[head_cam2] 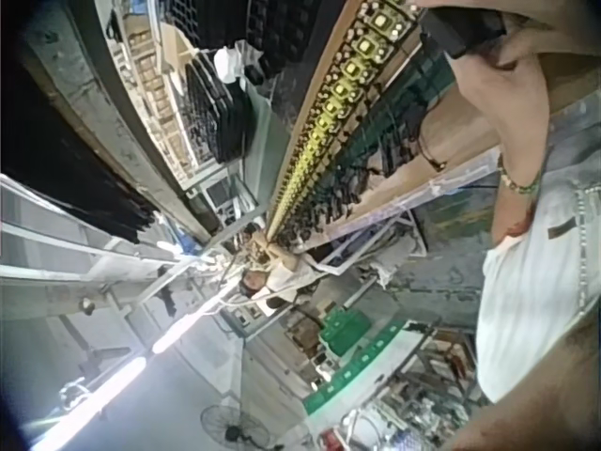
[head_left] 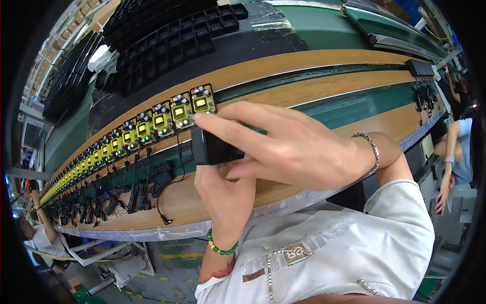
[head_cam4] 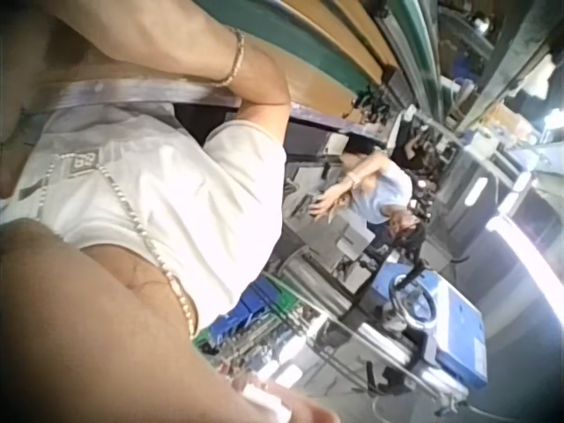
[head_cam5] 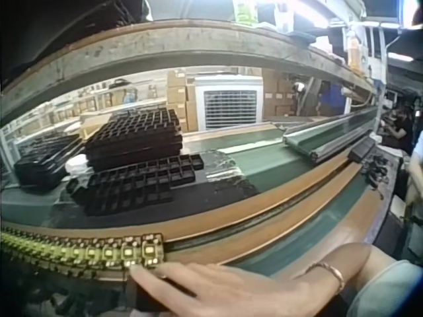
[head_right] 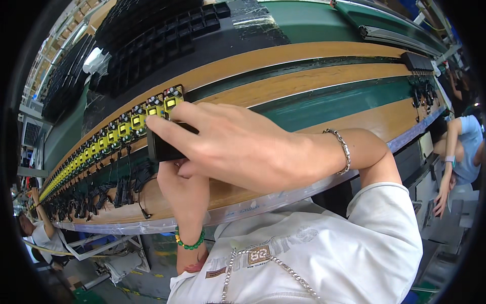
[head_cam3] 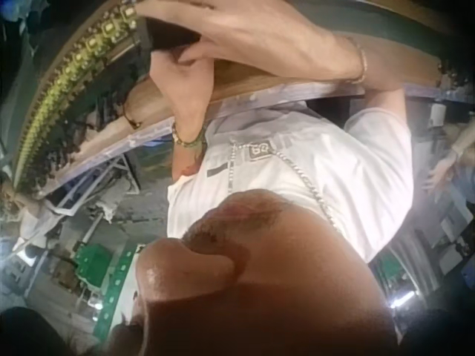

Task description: Assembling electronic components by attaching housings and cables to circuit boards on a production line.

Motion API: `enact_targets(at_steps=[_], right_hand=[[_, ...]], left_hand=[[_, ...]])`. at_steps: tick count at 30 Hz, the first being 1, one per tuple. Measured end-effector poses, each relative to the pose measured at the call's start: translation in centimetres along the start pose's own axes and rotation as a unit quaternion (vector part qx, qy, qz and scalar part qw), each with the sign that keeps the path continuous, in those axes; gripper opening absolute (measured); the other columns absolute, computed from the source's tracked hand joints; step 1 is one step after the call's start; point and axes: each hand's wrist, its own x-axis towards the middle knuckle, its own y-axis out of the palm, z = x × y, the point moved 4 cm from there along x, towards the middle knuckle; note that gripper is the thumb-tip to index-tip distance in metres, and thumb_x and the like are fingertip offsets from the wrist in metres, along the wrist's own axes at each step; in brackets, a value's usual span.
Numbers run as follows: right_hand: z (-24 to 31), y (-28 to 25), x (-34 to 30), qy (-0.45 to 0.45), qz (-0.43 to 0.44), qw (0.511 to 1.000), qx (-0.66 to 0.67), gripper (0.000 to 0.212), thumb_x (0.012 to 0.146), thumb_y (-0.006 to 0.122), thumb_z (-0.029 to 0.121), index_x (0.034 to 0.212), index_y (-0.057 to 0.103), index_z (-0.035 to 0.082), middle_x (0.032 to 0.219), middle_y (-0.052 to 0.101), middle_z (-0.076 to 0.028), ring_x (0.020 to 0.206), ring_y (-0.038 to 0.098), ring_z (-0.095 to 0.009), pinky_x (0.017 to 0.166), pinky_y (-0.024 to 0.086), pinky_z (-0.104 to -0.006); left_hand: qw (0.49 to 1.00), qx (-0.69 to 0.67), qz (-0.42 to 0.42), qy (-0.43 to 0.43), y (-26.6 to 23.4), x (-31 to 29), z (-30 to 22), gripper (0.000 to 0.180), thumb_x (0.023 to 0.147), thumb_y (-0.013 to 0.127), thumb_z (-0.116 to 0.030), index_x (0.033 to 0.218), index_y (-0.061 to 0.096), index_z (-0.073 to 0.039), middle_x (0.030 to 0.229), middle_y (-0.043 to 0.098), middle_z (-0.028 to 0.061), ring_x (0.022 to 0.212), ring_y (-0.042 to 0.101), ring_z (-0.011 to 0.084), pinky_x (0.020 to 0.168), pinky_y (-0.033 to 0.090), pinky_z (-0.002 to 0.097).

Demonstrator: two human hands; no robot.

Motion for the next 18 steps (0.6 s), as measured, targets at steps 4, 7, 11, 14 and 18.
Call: enact_targets(at_steps=[4, 7, 11, 14, 18], right_hand=[[-1.0, 0.5, 0.0, 0.103, 0.060, 0.989, 0.085, 0.075, 0.076, 0.079, 0.010, 0.144, 0.047, 0.009, 0.119, 0.059, -0.011, 0.095, 0.060, -0.024, 0.082, 0.050, -0.0328], [-2.6, 0.3, -0.1, 0.074, -0.009, 0.996, 0.053, 0.072, 0.075, 0.079, 0.007, 0.140, 0.050, 0.010, 0.116, 0.062, -0.008, 0.096, 0.061, -0.021, 0.086, 0.049, -0.0329], [-8.1, 0.6, 0.2, 0.098, -0.045, 0.989, 0.100, 0.067, 0.073, 0.080, 0.005, 0.134, 0.053, 0.011, 0.114, 0.064, -0.006, 0.099, 0.061, -0.022, 0.090, 0.049, -0.0355], [-11.4, 1.1, -0.4, 0.126, -0.055, 0.978, 0.159, 0.064, 0.072, 0.080, 0.005, 0.130, 0.056, 0.012, 0.113, 0.065, -0.004, 0.102, 0.062, -0.023, 0.094, 0.050, -0.0381], [-12.8, 0.4, -2.9, 0.027, 0.035, 0.995, -0.086, 0.062, 0.070, 0.083, 0.007, 0.127, 0.058, 0.014, 0.115, 0.066, -0.004, 0.109, 0.061, -0.027, 0.103, 0.047, -0.0482]], left_hand=[[0.991, 0.120, 0.034, 0.057, 0.1, -0.1, 0.2, 0.038, 0.084, 0.070, -0.001, 0.120, 0.057, 0.000, 0.098, 0.065, 0.0116, 0.078, 0.061, 0.0229, 0.071, 0.050, 0.0310], [0.986, 0.143, 0.012, 0.084, 0.4, 0.0, -0.6, 0.038, 0.084, 0.069, 0.001, 0.120, 0.056, 0.001, 0.105, 0.063, 0.0142, 0.084, 0.062, 0.0258, 0.073, 0.051, 0.0337], [0.966, 0.226, -0.066, 0.111, -0.5, 0.4, 0.5, 0.036, 0.087, 0.065, 0.002, 0.122, 0.054, 0.002, 0.112, 0.059, 0.0162, 0.092, 0.059, 0.0293, 0.078, 0.051, 0.0385], [0.925, 0.349, -0.109, 0.105, -1.4, 0.6, 1.9, 0.036, 0.089, 0.064, 0.000, 0.123, 0.052, 0.002, 0.111, 0.059, 0.0164, 0.092, 0.058, 0.0316, 0.081, 0.049, 0.0408], [0.905, 0.410, -0.065, 0.094, -0.9, 0.6, 2.8, 0.035, 0.091, 0.062, -0.001, 0.125, 0.051, 0.003, 0.111, 0.060, 0.0173, 0.096, 0.057, 0.0324, 0.083, 0.049, 0.0400]])
